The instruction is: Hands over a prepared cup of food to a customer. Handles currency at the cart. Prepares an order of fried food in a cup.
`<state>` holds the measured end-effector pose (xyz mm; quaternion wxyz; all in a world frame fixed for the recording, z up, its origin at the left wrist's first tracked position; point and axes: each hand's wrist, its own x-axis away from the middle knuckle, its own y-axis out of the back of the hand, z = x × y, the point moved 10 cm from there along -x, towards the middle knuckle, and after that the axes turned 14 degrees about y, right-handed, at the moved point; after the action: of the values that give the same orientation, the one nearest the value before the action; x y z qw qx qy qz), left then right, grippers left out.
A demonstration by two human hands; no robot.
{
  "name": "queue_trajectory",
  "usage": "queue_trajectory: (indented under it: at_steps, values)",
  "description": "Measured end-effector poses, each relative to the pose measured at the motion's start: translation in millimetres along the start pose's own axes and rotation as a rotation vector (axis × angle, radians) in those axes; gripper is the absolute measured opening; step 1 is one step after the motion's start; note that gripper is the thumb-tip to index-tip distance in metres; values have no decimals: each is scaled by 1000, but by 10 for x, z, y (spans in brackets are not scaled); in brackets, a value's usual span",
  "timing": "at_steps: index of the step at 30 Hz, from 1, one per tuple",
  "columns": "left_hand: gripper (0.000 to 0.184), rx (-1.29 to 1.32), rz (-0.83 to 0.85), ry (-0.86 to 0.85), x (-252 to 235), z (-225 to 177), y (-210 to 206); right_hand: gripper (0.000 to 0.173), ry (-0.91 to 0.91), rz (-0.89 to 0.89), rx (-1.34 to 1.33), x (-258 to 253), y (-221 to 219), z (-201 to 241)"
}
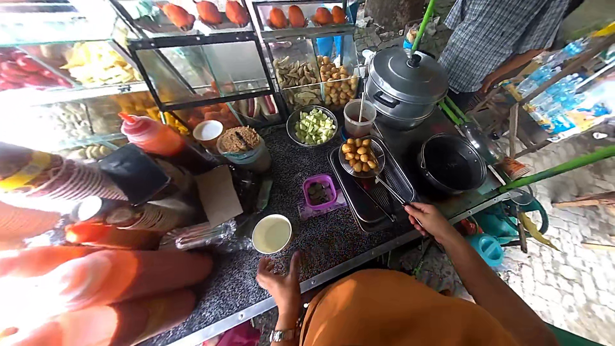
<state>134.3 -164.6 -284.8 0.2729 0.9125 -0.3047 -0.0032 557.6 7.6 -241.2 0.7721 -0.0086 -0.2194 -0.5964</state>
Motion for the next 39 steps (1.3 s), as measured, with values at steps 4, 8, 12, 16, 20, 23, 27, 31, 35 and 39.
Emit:
queue_trajectory:
  at_steps: [4,8,12,16,20,23,27,31,35,39]
  values:
    - [115,-14,-15,-41,-240,-51,-25,32,21,-21,-30,31,79,97]
    - [126,-16,3,-77,-444,-57,-127,33,-15,10,16,-5,116,-31]
    - [133,1,2,-64,-522,-48,-190,33,-27,28,48,34,71,-179]
    - [131,-65,-23,-9,-562,-32,-277,34,0,8,118,33,36,-125]
    - [124,-32,-21,-79,-551,-125,-308,35,150,-25,132,153,94,345]
    - [125,69,32,-117,-513,-205,-354,34,212,-67,73,258,178,559]
    - [124,124,55,-141,-410,-322,-349,33,108,-29,55,94,39,148]
    - [124,139,68,-130,-363,-393,-325,33,51,15,97,37,-21,-33]
    - [126,115,90,-115,-344,-470,-303,34,148,-36,64,228,125,321]
    - [123,73,136,-153,-321,-693,-390,32,116,-14,7,96,49,203]
